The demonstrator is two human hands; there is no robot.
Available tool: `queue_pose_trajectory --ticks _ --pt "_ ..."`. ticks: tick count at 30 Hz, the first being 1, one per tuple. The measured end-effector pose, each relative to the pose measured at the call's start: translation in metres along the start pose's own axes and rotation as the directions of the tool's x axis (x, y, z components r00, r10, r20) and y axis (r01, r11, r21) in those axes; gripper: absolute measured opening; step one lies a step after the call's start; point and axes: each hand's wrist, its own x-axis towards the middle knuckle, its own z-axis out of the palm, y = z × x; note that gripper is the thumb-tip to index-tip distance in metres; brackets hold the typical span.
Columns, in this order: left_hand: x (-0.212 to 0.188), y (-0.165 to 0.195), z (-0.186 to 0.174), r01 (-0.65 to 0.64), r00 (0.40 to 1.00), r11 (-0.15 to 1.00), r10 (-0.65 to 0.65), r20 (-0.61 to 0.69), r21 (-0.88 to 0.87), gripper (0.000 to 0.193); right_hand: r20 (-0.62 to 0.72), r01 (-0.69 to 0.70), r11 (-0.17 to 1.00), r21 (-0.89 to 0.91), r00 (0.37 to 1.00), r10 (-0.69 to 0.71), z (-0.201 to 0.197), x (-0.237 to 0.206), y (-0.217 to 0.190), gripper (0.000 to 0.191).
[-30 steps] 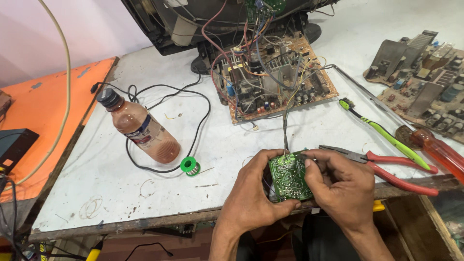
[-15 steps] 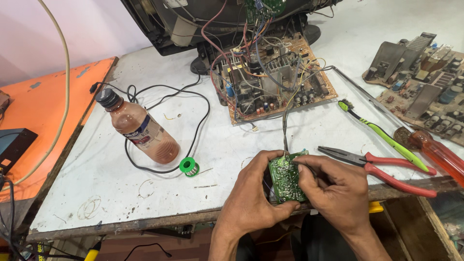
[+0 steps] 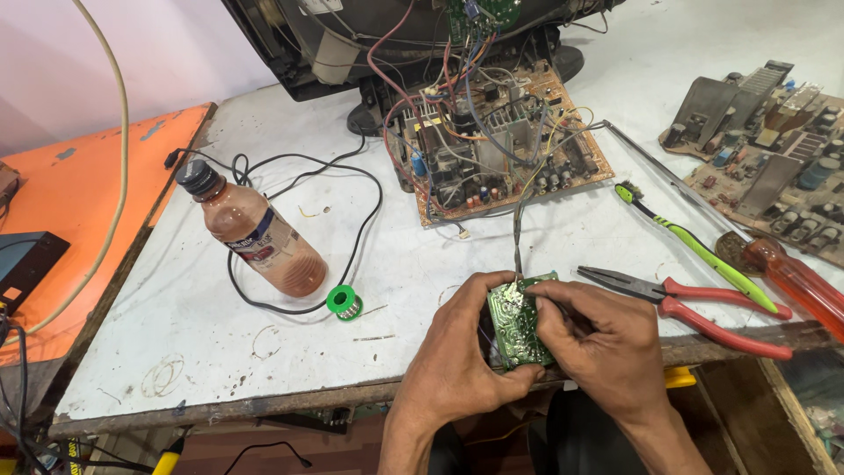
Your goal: The person pours liquid from a plastic bottle onto a green circuit board and scrubs the board with a toothbrush, working over the components and edges. They then hold the board and use a soldering iron on its underside at the workbench.
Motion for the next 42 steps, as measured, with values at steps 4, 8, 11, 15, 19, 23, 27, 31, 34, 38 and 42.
queue_pose_trajectory --ticks 4,8,11,15,19,23,27,31,34,38,42 --pt "0.0001 -0.0011 0.0 -0.008 1.0 1.0 0.008 -0.005 0.006 0.082 0.02 -0.021 0.999 -0.028 1.0 0.021 0.0 0.0007 -0.0012 0.02" --pt "0.0004 -0.0018 -0.0003 -0.061 0.998 0.998 0.061 -0.012 0.016 0.082 0.04 -0.02 0.998 -0.056 0.999 0.022 0.0006 0.0018 -0.0015 0.021" --pt "0.001 -0.0017 -0.0007 0.005 1.0 1.0 -0.005 0.007 0.003 0.082 0.019 0.039 0.998 -0.048 0.999 -0.038 0.0011 0.0014 -0.0012 0.02" --pt "0.0012 -0.001 -0.0005 -0.007 1.0 1.0 0.007 0.001 0.006 0.083 0.048 -0.024 0.999 -0.045 0.999 0.026 0.001 0.0007 -0.0006 0.02" --pt "0.0012 -0.0007 -0.0002 -0.014 1.0 1.0 0.014 -0.009 0.02 0.082 0.018 -0.002 0.999 -0.049 1.0 0.003 0.001 0.0008 0.0 0.02" --pt "0.0009 -0.0016 0.0003 -0.057 0.998 0.998 0.058 -0.017 0.024 0.083 0.033 -0.002 1.0 -0.03 0.999 0.003 0.0012 0.0008 0.0002 0.02" --pt "0.0007 -0.0028 0.0012 -0.026 1.0 0.999 0.026 -0.016 0.02 0.083 0.011 -0.003 0.999 -0.033 1.0 0.003 0.0008 0.0008 0.0002 0.021" --pt "0.0005 -0.0033 0.0006 -0.04 0.999 0.999 0.041 -0.023 0.026 0.083 0.037 -0.033 0.999 -0.043 0.999 0.035 -0.0004 0.0013 0.0004 0.021" --pt "0.001 -0.0026 0.0007 -0.044 0.999 0.999 0.044 -0.015 0.006 0.083 0.02 -0.036 0.999 -0.041 0.999 0.037 0.0 0.0012 0.0006 0.02" --pt "0.0009 -0.001 0.0 -0.03 0.999 0.999 0.031 -0.013 0.02 0.083 0.03 -0.001 1.0 -0.019 1.0 0.001 0.0007 0.0009 0.0015 0.02" --pt "0.0013 0.0 0.0001 0.025 1.0 1.0 -0.025 0.001 -0.012 0.083 0.049 0.004 1.0 -0.013 0.999 -0.003 0.001 0.0008 0.0023 0.021"
